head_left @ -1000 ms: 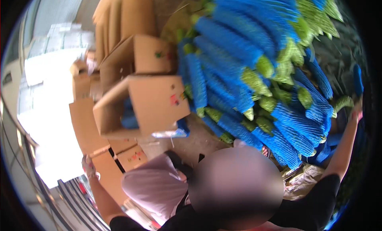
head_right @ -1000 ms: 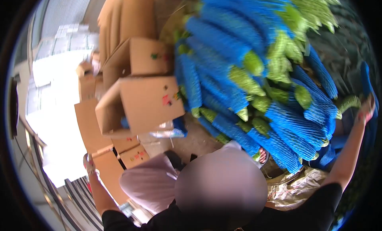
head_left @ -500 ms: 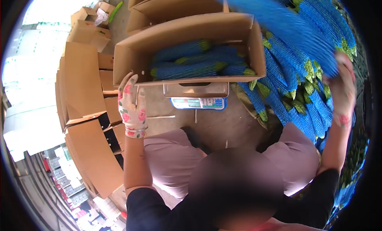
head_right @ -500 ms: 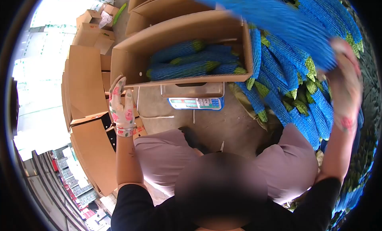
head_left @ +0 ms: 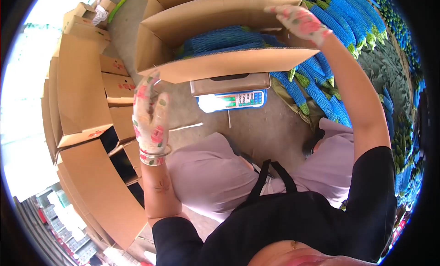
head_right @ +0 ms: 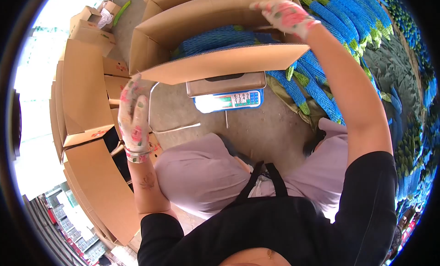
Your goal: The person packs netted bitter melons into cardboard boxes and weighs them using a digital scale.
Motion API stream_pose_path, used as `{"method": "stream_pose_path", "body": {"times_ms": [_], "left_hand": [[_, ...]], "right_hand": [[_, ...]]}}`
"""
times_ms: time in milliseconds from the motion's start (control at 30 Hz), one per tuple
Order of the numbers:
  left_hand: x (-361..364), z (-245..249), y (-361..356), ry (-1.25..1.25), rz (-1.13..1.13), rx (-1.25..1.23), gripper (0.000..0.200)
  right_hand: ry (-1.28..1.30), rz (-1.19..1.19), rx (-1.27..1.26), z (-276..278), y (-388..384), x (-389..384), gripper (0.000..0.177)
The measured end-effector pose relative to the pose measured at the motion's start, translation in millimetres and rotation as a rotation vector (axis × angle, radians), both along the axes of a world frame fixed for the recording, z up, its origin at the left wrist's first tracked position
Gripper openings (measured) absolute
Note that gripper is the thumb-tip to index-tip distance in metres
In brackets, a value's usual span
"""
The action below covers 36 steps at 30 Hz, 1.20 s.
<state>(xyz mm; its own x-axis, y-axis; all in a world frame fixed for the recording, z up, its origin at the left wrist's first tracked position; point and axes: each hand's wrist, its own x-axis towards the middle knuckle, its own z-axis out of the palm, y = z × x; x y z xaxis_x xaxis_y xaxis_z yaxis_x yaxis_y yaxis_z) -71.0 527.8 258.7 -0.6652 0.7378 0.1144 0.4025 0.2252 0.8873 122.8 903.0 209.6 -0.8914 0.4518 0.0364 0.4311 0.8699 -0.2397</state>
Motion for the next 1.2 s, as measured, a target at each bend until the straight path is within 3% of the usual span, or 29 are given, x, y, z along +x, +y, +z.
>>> {"method": "stream_pose_path", "body": {"times_ms": [33,67,133,200,267,333,400,433,467,500,533,567,667,700,800,833,900,933,1000,1067,1100,1167,1200], "left_hand": [[-2.5,3.4,-2.1,0.168,-0.008,0.044,0.041],[-9.3,1.8,-2.4,0.155,-0.001,0.038,0.041],[-31.0,-8.9,0.9,0.44,0.096,0.031,0.043],[-63.4,-19.0,10.0,0.695,0.186,-0.141,0.049],[-91.1,-21.3,21.7,0.552,0.249,-0.301,0.062],[-118.2,-19.0,40.7,0.455,0.333,-0.498,0.074],[-137.9,-19.0,56.6,0.262,0.403,-0.524,0.065],[-172.2,-35.6,63.3,0.259,0.411,-0.536,0.065],[-219.6,-55.4,69.0,0.136,0.234,-0.667,0.058],[-246.0,-63.5,72.0,0.015,0.053,-0.785,0.054],[-232.0,-54.2,75.0,0.023,0.057,-0.783,0.054],[-214.9,-49.4,79.8,0.014,0.075,-0.869,0.053],[-196.4,-47.6,91.5,0.103,0.021,-1.012,0.052],[-208.6,-67.0,89.3,0.355,-0.096,-0.995,0.053],[-203.1,-59.4,90.0,0.451,-0.076,-1.141,0.05],[-203.4,-60.8,80.3,0.583,-0.242,-1.071,0.048],[-192.7,-55.6,59.1,0.472,-0.19,-0.975,0.043],[-169.7,-43.8,41.6,0.236,0.026,-0.928,0.04],[-166.9,-76.5,-25.2,0.023,0.111,-0.682,0.033],[-145.1,-109.4,-102.3,-0.302,0.352,-0.448,0.026],[-121.1,-98.2,-131.3,-0.158,0.323,-0.526,0.026],[-63.2,-53.8,-172.8,-0.14,0.359,-0.694,0.026],[-37.4,-25.3,-187.3,-0.271,0.417,-0.769,0.026]], "right_hand": [[0.154,-0.009,-0.117,3.8,1.0,15.9,0.034],[0.305,-0.018,-0.239,6.9,3.9,29.0,0.037],[0.39,-0.415,-0.158,59.0,-46.5,41.0,0.027],[0.851,-0.403,-0.737,15.0,-5.6,80.8,0.024],[0.335,-0.426,-0.265,1.2,13.5,114.1,0.05],[0.386,-0.511,-0.338,-25.4,43.3,137.5,0.057],[0.322,-0.618,-0.71,-47.4,80.0,155.1,0.06],[0.38,-0.668,-0.628,-38.3,53.3,141.0,0.055],[0.377,-0.661,-0.638,-37.6,51.3,132.8,0.055],[0.281,-0.724,-0.752,-36.9,52.2,126.4,0.038],[0.186,-0.786,-0.863,-29.8,43.5,112.9,0.035],[0.234,-0.971,-0.74,-34.8,25.1,100.9,0.039],[0.074,-0.778,-0.84,-33.3,15.5,101.5,0.037],[0.022,-0.793,-0.966,-35.1,24.3,99.5,0.04],[0.033,-0.83,-1.026,-47.2,37.7,99.3,0.034],[0.038,-0.746,-0.849,-36.9,24.8,94.7,0.031],[-0.007,-0.727,-0.743,-40.4,39.9,92.6,0.029],[-0.005,-0.73,-0.723,-36.8,44.8,88.8,0.027],[0.003,-0.699,-0.668,-23.9,51.7,79.0,0.023],[0.015,-0.628,-0.634,-5.4,44.0,58.3,0.021],[0.025,-0.585,-0.626,5.6,31.1,42.1,0.019],[0.03,-0.488,-0.637,12.2,12.3,4.6,0.018],[-0.028,-0.368,-0.617,12.9,3.5,-12.8,0.016]]}}
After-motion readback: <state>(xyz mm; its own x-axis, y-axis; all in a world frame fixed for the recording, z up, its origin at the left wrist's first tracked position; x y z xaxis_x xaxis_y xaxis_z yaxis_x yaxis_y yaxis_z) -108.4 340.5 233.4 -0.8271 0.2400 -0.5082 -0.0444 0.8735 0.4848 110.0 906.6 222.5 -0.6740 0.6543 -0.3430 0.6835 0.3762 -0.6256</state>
